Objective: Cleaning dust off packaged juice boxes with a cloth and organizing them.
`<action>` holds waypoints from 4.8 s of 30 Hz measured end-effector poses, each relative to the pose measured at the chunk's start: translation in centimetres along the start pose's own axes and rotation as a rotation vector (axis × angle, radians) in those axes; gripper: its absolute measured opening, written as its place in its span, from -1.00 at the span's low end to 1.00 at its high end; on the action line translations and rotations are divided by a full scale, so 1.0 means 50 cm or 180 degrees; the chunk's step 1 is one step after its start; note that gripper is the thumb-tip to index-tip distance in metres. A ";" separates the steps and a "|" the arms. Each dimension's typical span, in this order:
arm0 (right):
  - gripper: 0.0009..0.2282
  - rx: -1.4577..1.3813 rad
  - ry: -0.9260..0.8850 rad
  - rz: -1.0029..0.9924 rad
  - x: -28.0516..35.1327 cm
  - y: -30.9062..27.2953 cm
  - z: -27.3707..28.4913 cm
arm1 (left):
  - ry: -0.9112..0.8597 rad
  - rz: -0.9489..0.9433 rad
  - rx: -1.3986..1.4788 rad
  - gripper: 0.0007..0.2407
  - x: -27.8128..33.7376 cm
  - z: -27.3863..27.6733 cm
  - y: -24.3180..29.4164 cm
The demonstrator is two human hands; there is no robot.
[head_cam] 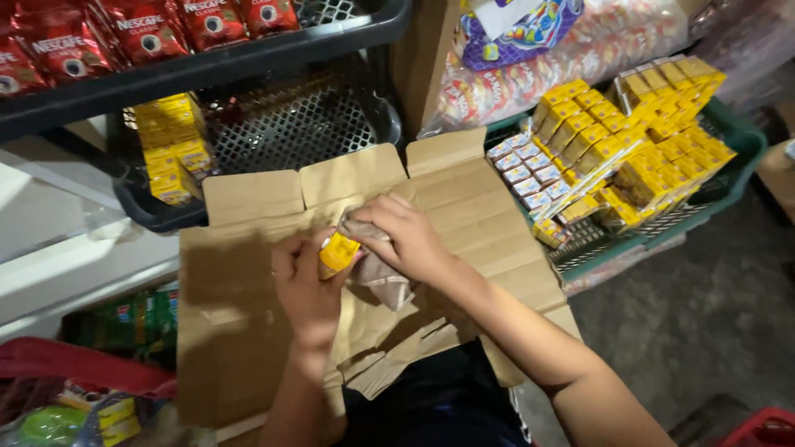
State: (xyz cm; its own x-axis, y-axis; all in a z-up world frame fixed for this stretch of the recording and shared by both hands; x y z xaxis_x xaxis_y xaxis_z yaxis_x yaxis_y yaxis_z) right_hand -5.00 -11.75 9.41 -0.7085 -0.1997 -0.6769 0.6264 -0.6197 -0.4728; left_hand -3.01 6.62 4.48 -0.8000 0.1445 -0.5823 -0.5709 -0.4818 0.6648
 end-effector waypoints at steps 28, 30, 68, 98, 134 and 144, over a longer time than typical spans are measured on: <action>-0.64 -0.0896 -0.0342 -0.1078 0.030 -0.016 0.016 | 0.1129 0.3504 0.4266 -0.72 -0.025 -0.019 0.016; -0.63 -0.0931 -0.0304 -0.1150 0.027 -0.019 0.012 | 0.1013 0.3670 0.4626 -0.69 -0.032 -0.007 0.028; -0.74 0.0698 -0.0390 -0.0205 0.023 -0.029 -0.010 | -0.0842 0.2650 0.3919 -0.57 -0.009 0.007 0.049; -0.80 -0.0767 0.0148 -0.0515 0.036 -0.063 0.038 | 0.0182 0.3945 0.5742 -0.68 0.045 -0.019 -0.069; -0.73 0.0655 0.0269 -0.0244 -0.012 -0.084 0.046 | -0.0370 0.2570 0.4210 -0.71 0.032 -0.020 0.007; -0.77 0.0434 0.0068 -0.0004 0.002 -0.073 0.007 | -0.0317 0.2634 0.4173 -0.74 0.029 -0.024 0.020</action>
State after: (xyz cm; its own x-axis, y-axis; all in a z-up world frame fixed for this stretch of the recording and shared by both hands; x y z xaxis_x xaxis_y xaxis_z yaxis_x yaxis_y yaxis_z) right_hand -7.49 -9.76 11.26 -0.7013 -0.1834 -0.6889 0.5745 -0.7176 -0.3938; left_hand -4.51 5.30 3.74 -0.9407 0.3099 0.1380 0.3071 0.6052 0.7344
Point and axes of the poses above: each hand's wrist, its own x-axis away from the middle knuckle, its own z-axis out of the back of the hand, y = z × x, the point moved 2 cm from there along -x, towards the middle knuckle, and after that the axes turned 1 degree about -y, right-handed, at the moved point
